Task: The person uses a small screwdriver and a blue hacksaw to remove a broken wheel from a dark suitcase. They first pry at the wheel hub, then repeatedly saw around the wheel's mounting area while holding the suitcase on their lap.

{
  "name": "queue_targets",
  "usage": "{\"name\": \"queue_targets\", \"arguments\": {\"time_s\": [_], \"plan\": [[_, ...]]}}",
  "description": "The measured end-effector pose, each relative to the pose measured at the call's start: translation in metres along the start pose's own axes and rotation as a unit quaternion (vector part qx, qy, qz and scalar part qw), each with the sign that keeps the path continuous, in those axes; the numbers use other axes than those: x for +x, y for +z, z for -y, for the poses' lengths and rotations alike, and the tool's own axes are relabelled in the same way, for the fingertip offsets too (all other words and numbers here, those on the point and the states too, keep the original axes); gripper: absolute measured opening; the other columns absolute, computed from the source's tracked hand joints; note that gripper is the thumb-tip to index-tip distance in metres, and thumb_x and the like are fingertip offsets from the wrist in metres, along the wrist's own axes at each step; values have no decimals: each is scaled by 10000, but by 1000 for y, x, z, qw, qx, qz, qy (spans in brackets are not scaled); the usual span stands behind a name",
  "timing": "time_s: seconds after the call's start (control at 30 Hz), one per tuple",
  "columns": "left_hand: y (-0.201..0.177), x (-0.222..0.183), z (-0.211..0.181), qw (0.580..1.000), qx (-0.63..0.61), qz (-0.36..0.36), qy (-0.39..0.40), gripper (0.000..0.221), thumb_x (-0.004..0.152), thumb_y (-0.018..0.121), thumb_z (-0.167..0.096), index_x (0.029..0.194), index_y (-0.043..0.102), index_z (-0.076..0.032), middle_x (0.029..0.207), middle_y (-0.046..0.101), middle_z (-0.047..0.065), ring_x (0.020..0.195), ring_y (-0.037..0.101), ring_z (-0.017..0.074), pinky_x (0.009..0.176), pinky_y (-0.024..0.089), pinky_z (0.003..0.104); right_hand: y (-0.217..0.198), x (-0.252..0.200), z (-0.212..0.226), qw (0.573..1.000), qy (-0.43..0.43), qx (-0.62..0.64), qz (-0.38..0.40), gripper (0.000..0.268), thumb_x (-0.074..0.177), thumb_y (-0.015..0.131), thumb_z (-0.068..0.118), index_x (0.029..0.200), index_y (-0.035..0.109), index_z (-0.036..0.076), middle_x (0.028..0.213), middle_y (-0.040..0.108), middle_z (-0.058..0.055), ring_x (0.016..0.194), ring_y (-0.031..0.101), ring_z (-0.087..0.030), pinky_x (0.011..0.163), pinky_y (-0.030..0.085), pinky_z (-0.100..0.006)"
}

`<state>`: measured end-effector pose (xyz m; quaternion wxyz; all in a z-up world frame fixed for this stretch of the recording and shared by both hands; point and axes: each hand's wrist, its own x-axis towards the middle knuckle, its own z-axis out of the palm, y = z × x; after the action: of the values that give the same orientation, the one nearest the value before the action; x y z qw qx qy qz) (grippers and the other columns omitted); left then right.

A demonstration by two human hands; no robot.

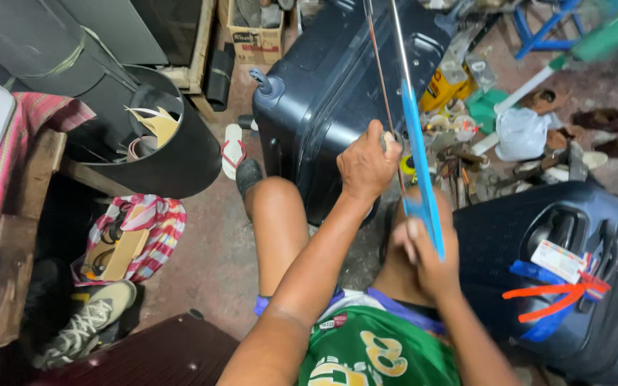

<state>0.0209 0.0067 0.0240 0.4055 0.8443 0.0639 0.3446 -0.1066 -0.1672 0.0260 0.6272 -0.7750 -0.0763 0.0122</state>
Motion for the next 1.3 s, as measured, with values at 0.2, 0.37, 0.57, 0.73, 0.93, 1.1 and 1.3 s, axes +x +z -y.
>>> {"name": "queue_targets", "arguments": {"time_s": [0.2,0.37,0.57,0.73,0.93,1.1,1.3], "plan": [[-6,-9,0,1000,5,22,-15,210,957,548,-313,971,530,-104,779,674,161,689,662,424,593,488,565,-32,-116,22,992,119,-29,-1,391,961,572,270,820,755,-46,565,605,-79,493,499,-127,513,373,-287],[-11,-8,-6,999,13,30,-14,224,970,549,-328,960,523,-106,770,669,170,691,655,435,604,486,572,15,33,37,995,-7,-98,23,401,1006,554,339,776,699,43,557,514,-30,503,480,-111,497,358,-277],[-7,2,0,1000,9,4,-13,213,951,545,-322,961,522,-111,755,674,163,678,652,435,597,480,570,-20,-74,-9,995,75,-66,12,349,961,562,262,793,727,4,579,628,-31,487,505,-88,458,378,-281],[-3,-4,1,1000,-2,9,-1,217,976,530,-318,961,493,-104,767,668,161,699,667,420,612,490,559,-21,-89,32,996,85,-1,15,337,952,568,260,805,704,-11,610,650,-44,490,509,-105,503,412,-276],[-15,-12,1,999,12,45,-11,245,938,582,-333,976,512,-101,780,672,180,690,655,439,606,492,562,28,40,34,996,-36,-73,40,409,1030,548,326,756,665,45,560,510,11,498,465,-77,491,339,-268],[-7,-21,1,999,-3,30,12,248,913,586,-330,978,500,-107,824,689,166,714,662,431,608,497,556,-31,-91,-8,995,87,-42,8,406,993,580,301,778,736,-6,565,574,-26,515,491,-81,496,350,-262],[-4,-12,2,999,15,31,2,228,948,565,-329,978,504,-111,790,667,172,707,661,432,630,489,568,-3,-43,36,996,90,6,0,312,951,597,277,849,723,10,600,608,-26,500,485,-99,465,345,-274]]}}
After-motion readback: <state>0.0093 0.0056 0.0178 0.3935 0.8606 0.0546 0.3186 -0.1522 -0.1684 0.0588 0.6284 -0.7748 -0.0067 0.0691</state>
